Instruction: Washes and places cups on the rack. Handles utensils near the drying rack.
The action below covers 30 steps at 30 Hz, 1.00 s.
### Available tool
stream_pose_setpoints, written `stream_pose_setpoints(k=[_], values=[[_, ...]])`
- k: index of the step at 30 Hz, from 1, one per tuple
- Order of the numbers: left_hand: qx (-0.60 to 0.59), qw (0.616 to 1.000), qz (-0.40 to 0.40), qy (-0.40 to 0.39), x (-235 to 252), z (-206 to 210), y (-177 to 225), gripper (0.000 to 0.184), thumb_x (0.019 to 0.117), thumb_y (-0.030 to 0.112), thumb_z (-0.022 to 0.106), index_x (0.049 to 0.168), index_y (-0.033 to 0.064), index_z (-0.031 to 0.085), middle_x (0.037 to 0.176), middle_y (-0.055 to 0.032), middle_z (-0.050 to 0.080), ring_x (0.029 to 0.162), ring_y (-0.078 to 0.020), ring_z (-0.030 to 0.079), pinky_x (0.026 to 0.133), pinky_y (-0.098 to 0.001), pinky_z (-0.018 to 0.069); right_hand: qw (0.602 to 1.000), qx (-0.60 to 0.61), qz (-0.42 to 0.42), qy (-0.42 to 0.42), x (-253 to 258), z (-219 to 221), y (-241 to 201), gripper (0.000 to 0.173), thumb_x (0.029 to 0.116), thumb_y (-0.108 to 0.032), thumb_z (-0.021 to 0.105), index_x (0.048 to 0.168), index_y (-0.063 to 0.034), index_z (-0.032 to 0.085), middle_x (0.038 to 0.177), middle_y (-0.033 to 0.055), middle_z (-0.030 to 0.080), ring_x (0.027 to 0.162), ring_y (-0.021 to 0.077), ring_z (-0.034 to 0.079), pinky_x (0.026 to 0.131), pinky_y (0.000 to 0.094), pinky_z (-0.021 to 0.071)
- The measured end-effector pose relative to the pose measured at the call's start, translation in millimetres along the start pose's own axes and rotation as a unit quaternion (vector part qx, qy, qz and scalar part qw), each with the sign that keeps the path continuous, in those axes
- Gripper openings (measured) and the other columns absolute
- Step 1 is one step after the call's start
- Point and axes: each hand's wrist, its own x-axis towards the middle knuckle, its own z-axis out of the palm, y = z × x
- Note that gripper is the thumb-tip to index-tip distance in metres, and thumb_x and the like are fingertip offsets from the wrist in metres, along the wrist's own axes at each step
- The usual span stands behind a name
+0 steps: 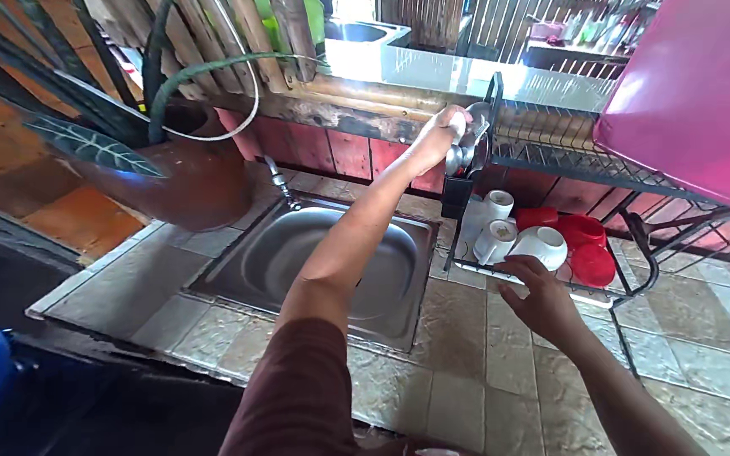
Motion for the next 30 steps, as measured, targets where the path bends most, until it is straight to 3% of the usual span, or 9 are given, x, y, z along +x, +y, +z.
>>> stream_pose_setpoints(k=[3,6,8,11,14,19,24,27,30], values=[[-0.122,0.992,-0.012,0.019,-8.4,8.4,-10.1,0.051,0.1111,0.018,0.017,0.139,-0.0009,0.055,0.137,-0.0156,0.058,0.123,-0.016,0.056,0.104,-0.0325,0.046,0.993,-0.037,-0.087,0.069,32.5,-26.6,-30.0,0.027,0.0993,-0.022,0.059,0.106,-0.0033,0.077,0.096,0.0134,0.076,0.085,0.0279,0.074,0.075,0.0481,0.0603],[-0.137,0.989,0.045,0.039,-20.8,20.5,-36.9,0.066,0.1088,0.044,0.017,0.159,0.0045,0.034,0.161,-0.0186,0.036,0.147,-0.0219,0.038,0.121,-0.0389,0.0328,0.982,-0.03,-0.136,0.127,80.1,-58.9,-57.5,0.024,0.0999,-0.013,0.056,0.105,0.0037,0.073,0.094,0.0168,0.073,0.081,0.0255,0.071,0.074,0.0436,0.0592],[-0.083,0.987,0.113,0.078,-30.3,34.2,-50.9,0.085,0.1008,0.055,0.039,0.162,-0.0004,0.019,0.163,-0.0254,0.027,0.15,-0.0286,0.032,0.122,-0.0424,0.0282,0.98,-0.044,-0.135,0.137,121.4,-77.0,-74.4,0.027,0.1019,-0.008,0.051,0.111,0.0089,0.07,0.101,0.0236,0.073,0.086,0.0305,0.072,0.08,0.0442,0.0582],[-0.024,0.981,0.135,0.136,-38.7,55.5,-59.3,0.118,0.0819,0.039,0.082,0.16,-0.0078,0.008,0.163,-0.0317,0.023,0.152,-0.035,0.028,0.124,-0.043,0.0266,0.981,-0.138,-0.073,0.117,187.4,-91.5,-88.1,0.031,0.104,-0.008,0.046,0.118,0.0088,0.068,0.113,0.0279,0.07,0.105,0.0385,0.068,0.094,0.0508,0.0504],[0.039,0.982,0.022,0.181,-39.6,66.5,-48.7,0.118,0.0732,0.029,0.091,0.159,-0.0042,0.018,0.158,-0.0293,0.033,0.146,-0.0345,0.038,0.12,-0.0429,0.0344,0.957,-0.287,-0.02,0.045,248.3,-92.1,-78.4,0.032,0.1019,-0.018,0.053,0.12,0.0028,0.07,0.142,0.0282,0.055,0.14,0.0453,0.043,0.116,0.0603,0.0297],[0.025,0.985,-0.085,0.149,-37.3,55.9,-39.2,0.08,0.0803,0.038,0.087,0.141,0.0008,0.049,0.146,-0.0248,0.046,0.132,-0.0347,0.051,0.108,-0.0501,0.0449,0.924,-0.366,0.092,-0.066,288.4,-77.2,-73.8,0.079,0.0969,-0.051,0.062,0.148,0.0073,0.045,0.161,0.0293,0.032,0.154,0.0483,0.016,0.121,0.0696,0.0012],[0.054,0.984,-0.15,0.081,-28.3,46.9,-40.5,0.079,0.0811,0.048,0.084,0.144,0.0086,0.054,0.155,-0.0225,0.039,0.139,-0.0403,0.043,0.111,-0.06,0.0391,0.935,-0.31,0.143,-0.095,314.9,-73.1,-57.1,0.069,0.0906,-0.051,0.07,0.128,0.0069,0.063,0.149,0.0311,0.047,0.149,0.0491,0.028,0.114,0.0776,0.0163],[0.023,0.988,-0.148,0.045,-23.9,40.8,-36.6,0.065,0.0843,0.038,0.083,0.136,0.0067,0.06,0.147,-0.0212,0.049,0.135,-0.0358,0.048,0.111,-0.0566,0.0407,0.973,-0.117,0.195,-0.04,320.2,-79.9,-54.5,0.044,0.0918,-0.031,0.075,0.113,0.0066,0.067,0.125,0.0254,0.062,0.121,0.038,0.057,0.1,0.0619,0.0427],[-0.032,0.989,-0.139,0.023,-22.6,37.1,-36.5,0.06,0.0882,0.03,0.081,0.136,0.0028,0.058,0.139,-0.0219,0.056,0.131,-0.0324,0.052,0.11,-0.0521,0.0417,0.978,0.038,0.205,0.03,314.2,-92.4,-70.3,0.033,0.0983,-0.021,0.064,0.12,0.0038,0.063,0.127,0.0198,0.061,0.12,0.0291,0.058,0.101,0.0517,0.0442]])
